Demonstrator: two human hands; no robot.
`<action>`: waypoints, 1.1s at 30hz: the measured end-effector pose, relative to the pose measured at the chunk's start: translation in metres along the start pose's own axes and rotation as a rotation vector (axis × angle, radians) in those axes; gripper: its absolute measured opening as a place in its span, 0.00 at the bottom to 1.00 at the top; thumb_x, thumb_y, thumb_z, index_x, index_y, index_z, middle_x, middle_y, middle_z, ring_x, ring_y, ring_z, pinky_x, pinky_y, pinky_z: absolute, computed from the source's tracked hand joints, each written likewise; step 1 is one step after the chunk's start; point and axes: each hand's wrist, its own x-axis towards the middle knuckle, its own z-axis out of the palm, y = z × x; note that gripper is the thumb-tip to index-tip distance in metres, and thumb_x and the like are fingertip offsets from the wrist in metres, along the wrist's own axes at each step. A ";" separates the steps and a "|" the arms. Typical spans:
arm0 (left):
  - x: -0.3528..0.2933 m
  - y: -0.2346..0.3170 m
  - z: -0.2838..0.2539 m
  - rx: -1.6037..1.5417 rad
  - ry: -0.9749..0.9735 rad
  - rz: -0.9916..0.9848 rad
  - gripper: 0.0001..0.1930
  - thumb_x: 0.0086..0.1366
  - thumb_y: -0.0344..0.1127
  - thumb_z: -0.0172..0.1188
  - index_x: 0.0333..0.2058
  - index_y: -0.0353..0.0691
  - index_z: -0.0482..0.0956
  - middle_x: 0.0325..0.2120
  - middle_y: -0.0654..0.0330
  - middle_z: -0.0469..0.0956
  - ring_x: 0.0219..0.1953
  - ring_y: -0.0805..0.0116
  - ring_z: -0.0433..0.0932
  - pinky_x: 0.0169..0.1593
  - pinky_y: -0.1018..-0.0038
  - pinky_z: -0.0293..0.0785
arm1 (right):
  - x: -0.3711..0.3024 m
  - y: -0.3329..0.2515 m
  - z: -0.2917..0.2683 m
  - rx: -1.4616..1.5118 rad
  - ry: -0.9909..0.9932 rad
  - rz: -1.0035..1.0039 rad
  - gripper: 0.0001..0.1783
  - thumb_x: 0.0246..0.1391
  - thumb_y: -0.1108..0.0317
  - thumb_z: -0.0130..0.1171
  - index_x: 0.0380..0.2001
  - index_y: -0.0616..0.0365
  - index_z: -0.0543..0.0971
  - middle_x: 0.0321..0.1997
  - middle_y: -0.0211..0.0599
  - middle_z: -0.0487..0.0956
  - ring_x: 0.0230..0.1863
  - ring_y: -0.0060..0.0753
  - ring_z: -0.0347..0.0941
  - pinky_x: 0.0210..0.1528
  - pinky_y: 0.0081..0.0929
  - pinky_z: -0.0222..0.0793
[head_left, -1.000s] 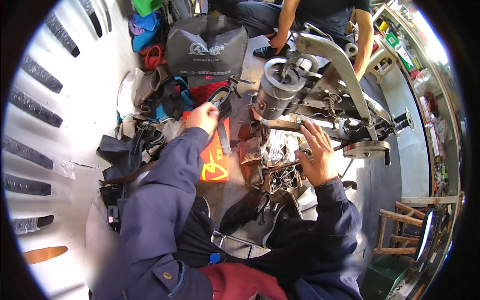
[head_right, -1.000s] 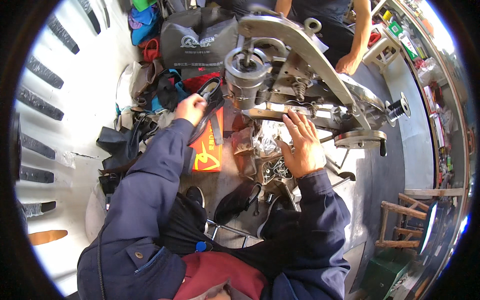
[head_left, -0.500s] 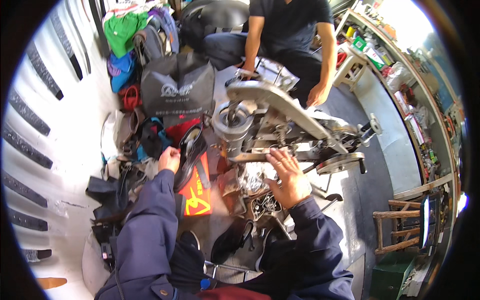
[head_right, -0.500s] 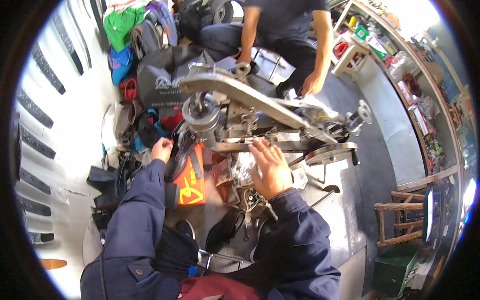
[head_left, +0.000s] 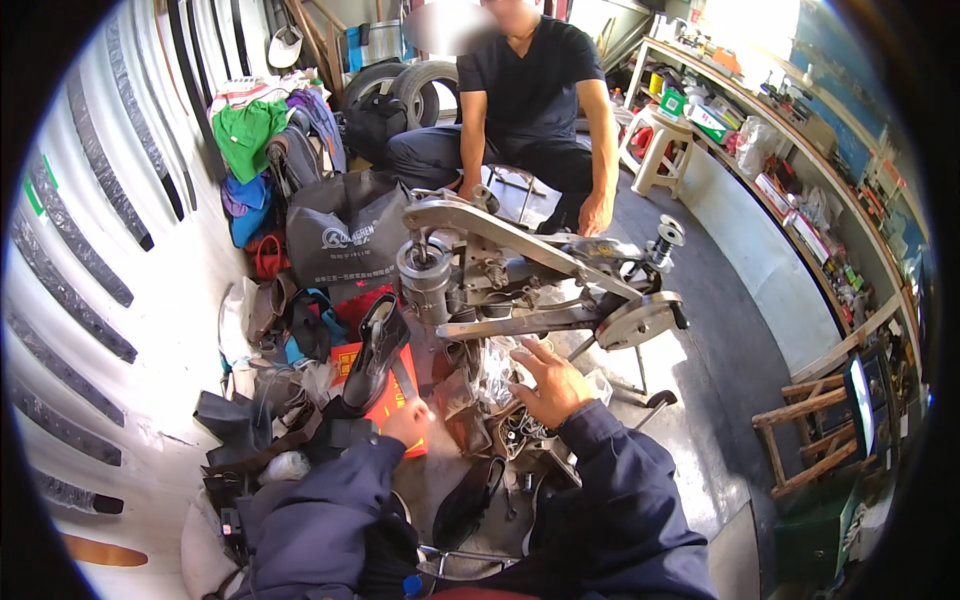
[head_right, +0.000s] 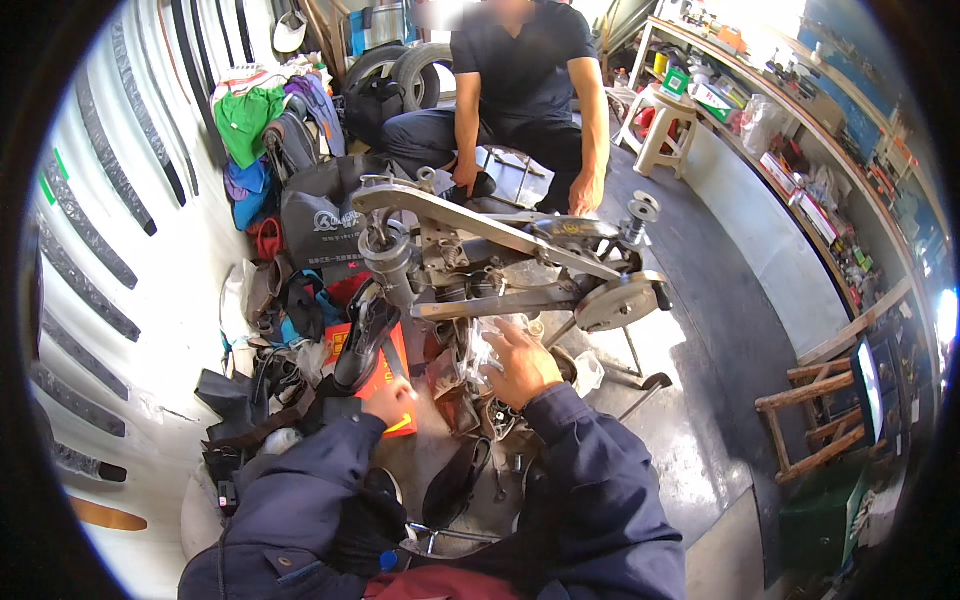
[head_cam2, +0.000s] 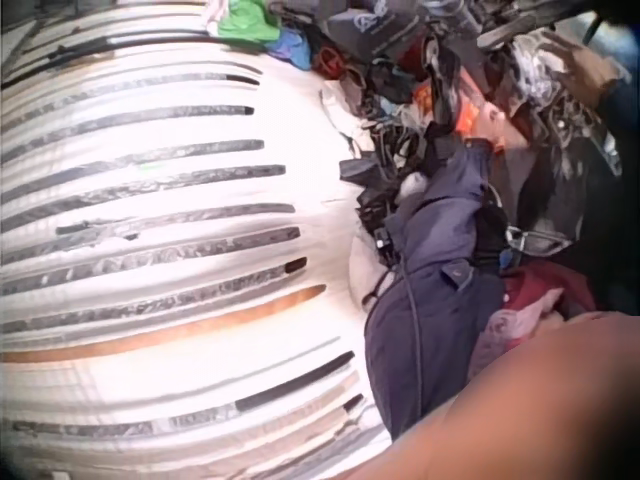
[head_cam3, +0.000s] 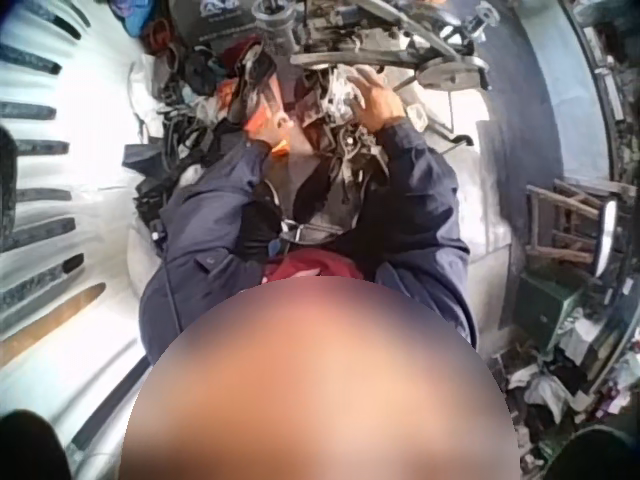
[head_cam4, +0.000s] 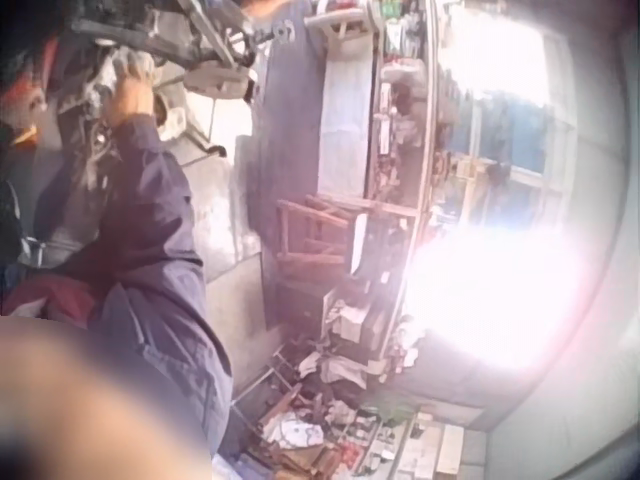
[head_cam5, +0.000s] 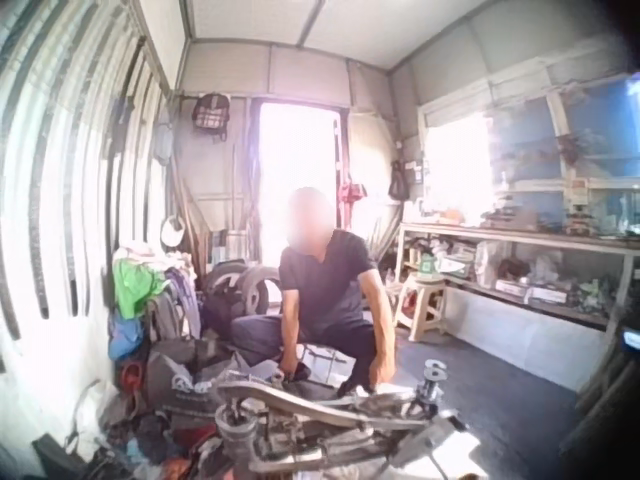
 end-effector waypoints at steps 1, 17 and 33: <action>-0.016 0.006 0.019 0.016 -0.136 -0.113 0.16 0.64 0.50 0.64 0.38 0.43 0.77 0.32 0.49 0.83 0.39 0.47 0.83 0.42 0.56 0.77 | -0.006 0.000 0.000 -0.012 -0.030 0.032 0.31 0.53 0.59 0.65 0.59 0.59 0.77 0.69 0.54 0.70 0.66 0.60 0.69 0.66 0.46 0.67; -0.075 0.023 0.107 0.262 -0.345 -0.167 0.33 0.60 0.69 0.62 0.46 0.44 0.78 0.43 0.49 0.85 0.49 0.48 0.83 0.52 0.57 0.77 | -0.054 0.006 -0.028 -0.029 -0.177 0.102 0.29 0.54 0.54 0.65 0.57 0.56 0.78 0.48 0.53 0.81 0.46 0.57 0.81 0.48 0.47 0.77; -0.070 0.034 0.148 0.413 -0.280 -0.051 0.16 0.63 0.43 0.55 0.43 0.38 0.75 0.35 0.36 0.83 0.40 0.36 0.83 0.46 0.44 0.77 | -0.062 0.011 -0.032 -0.043 -0.224 0.161 0.23 0.51 0.55 0.63 0.47 0.55 0.81 0.32 0.55 0.83 0.37 0.59 0.82 0.42 0.51 0.77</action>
